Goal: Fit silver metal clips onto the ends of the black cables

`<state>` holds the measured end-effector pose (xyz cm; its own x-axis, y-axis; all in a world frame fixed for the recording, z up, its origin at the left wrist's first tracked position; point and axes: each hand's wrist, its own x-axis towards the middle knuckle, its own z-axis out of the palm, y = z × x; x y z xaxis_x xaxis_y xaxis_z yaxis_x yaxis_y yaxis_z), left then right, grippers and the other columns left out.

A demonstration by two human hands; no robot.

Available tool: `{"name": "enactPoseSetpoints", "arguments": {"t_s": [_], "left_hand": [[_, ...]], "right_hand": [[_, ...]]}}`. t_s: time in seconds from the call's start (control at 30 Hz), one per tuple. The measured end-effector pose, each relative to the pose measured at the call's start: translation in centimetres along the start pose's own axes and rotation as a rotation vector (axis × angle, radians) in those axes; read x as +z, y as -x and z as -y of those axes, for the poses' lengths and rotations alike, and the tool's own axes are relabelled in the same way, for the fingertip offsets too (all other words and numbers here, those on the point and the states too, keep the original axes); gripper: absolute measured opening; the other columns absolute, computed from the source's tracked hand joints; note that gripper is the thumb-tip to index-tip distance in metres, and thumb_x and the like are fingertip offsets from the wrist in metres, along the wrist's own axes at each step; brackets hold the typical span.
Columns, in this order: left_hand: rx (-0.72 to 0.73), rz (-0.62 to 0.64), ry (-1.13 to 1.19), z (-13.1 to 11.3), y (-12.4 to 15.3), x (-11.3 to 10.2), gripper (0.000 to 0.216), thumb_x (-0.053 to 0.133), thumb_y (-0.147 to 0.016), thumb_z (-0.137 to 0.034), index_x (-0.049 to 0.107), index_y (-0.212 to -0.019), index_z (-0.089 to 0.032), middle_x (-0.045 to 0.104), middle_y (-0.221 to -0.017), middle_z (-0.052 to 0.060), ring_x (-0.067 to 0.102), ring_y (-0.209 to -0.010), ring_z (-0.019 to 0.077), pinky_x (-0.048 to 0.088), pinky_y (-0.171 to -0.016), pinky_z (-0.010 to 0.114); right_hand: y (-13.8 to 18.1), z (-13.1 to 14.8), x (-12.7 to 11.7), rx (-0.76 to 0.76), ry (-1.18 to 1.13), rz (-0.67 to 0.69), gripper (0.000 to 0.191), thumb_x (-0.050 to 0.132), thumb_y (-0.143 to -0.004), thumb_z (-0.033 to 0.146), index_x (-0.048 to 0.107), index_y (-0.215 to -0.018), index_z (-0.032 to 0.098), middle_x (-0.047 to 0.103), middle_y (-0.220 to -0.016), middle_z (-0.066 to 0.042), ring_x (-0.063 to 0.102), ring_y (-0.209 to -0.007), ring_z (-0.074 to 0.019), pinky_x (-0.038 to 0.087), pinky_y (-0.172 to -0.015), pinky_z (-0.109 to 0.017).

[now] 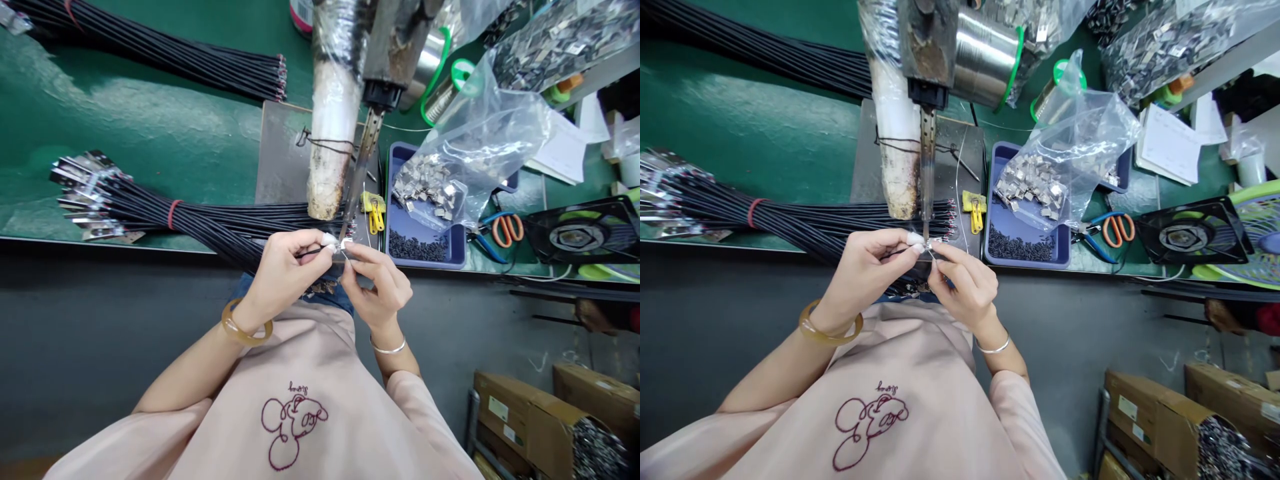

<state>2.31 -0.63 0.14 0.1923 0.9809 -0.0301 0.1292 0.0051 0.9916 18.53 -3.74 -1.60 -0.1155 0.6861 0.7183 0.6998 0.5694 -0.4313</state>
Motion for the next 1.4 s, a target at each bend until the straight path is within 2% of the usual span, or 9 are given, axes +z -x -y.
{"name": "enactPoseSetpoints", "arguments": {"t_s": [0.17,0.27,0.43,0.5,0.67,0.83,0.97,1.2,1.4], "left_hand": [[0.02,0.007,-0.001,0.0,0.0,-0.1,0.014,0.062,-0.081,-0.019,0.07,-0.071,-0.014,0.046,-0.055,-0.004,0.033,-0.051,0.0073,0.027,-0.048,0.021],[0.041,0.019,-0.025,0.2,0.2,-0.1,0.014,0.063,-0.082,-0.02,0.072,-0.073,-0.014,0.047,-0.055,-0.004,0.034,-0.051,0.0071,0.027,-0.047,0.021],[0.092,0.049,-0.065,0.2,0.4,-0.3,0.018,0.063,-0.085,-0.021,0.076,-0.076,-0.014,0.057,-0.058,-0.001,0.044,-0.053,0.0089,0.031,-0.049,0.022],[0.124,0.041,-0.07,0.0,0.3,-0.3,0.02,0.062,-0.086,-0.02,0.076,-0.074,-0.014,0.06,-0.061,0.0,0.045,-0.054,0.0087,0.031,-0.049,0.022],[0.189,-0.046,-0.078,-0.2,0.2,-0.1,0.019,0.061,-0.083,-0.015,0.069,-0.066,-0.015,0.048,-0.058,-0.003,0.036,-0.051,0.0074,0.027,-0.048,0.023],[0.208,-0.11,-0.094,0.2,0.2,0.3,0.017,0.061,-0.081,-0.013,0.065,-0.065,-0.015,0.043,-0.059,-0.004,0.036,-0.054,0.008,0.029,-0.051,0.024],[0.185,-0.121,-0.103,0.4,0.2,0.5,0.017,0.061,-0.08,-0.013,0.064,-0.063,-0.016,0.044,-0.06,-0.003,0.036,-0.055,0.0087,0.03,-0.052,0.025],[0.186,-0.131,-0.105,0.4,0.1,0.6,0.017,0.061,-0.079,-0.014,0.065,-0.062,-0.017,0.043,-0.059,-0.003,0.036,-0.055,0.0092,0.03,-0.052,0.025],[0.194,-0.132,-0.114,0.4,0.1,0.6,0.016,0.061,-0.078,-0.011,0.065,-0.063,-0.016,0.041,-0.059,-0.004,0.035,-0.055,0.0089,0.029,-0.052,0.025]], "right_hand": [[0.0,0.1,-0.1,-0.017,-0.013,-0.005,0.022,0.071,-0.085,0.006,0.062,-0.093,0.025,0.082,-0.101,-0.005,0.08,-0.087,-0.0171,0.068,-0.072,-0.027],[-0.1,0.3,-0.3,0.027,0.004,-0.038,0.02,0.071,-0.086,0.009,0.065,-0.096,0.026,0.082,-0.103,-0.004,0.08,-0.089,-0.0181,0.068,-0.073,-0.03],[-0.4,0.7,-0.5,0.371,-0.256,0.059,0.009,0.067,-0.092,0.014,0.069,-0.092,0.023,0.079,-0.104,-0.003,0.078,-0.084,-0.0145,0.067,-0.068,-0.026],[-0.5,0.8,-0.6,0.448,-0.328,0.091,0.007,0.067,-0.092,0.016,0.069,-0.09,0.022,0.078,-0.101,-0.002,0.077,-0.084,-0.0134,0.068,-0.07,-0.025],[-0.8,1.0,-0.8,0.395,-0.266,0.107,0.009,0.067,-0.09,0.016,0.066,-0.084,0.022,0.079,-0.101,-0.003,0.077,-0.091,-0.0161,0.067,-0.077,-0.031],[-1.0,0.9,-0.9,0.347,-0.266,0.12,0.011,0.067,-0.089,0.013,0.066,-0.084,0.022,0.079,-0.103,-0.003,0.077,-0.092,-0.0166,0.066,-0.083,-0.034],[-1.2,0.7,-0.9,0.32,-0.263,0.119,0.011,0.067,-0.089,0.012,0.067,-0.085,0.023,0.079,-0.102,-0.003,0.076,-0.095,-0.0171,0.065,-0.084,-0.034],[-1.4,0.4,-1.0,0.373,-0.292,0.145,0.009,0.068,-0.09,0.016,0.068,-0.083,0.022,0.078,-0.102,-0.003,0.075,-0.092,-0.0163,0.064,-0.078,-0.032],[-1.6,0.3,-1.0,0.324,-0.268,0.166,0.012,0.069,-0.088,0.012,0.068,-0.083,0.023,0.078,-0.101,-0.002,0.074,-0.095,-0.0163,0.062,-0.087,-0.035]]}}
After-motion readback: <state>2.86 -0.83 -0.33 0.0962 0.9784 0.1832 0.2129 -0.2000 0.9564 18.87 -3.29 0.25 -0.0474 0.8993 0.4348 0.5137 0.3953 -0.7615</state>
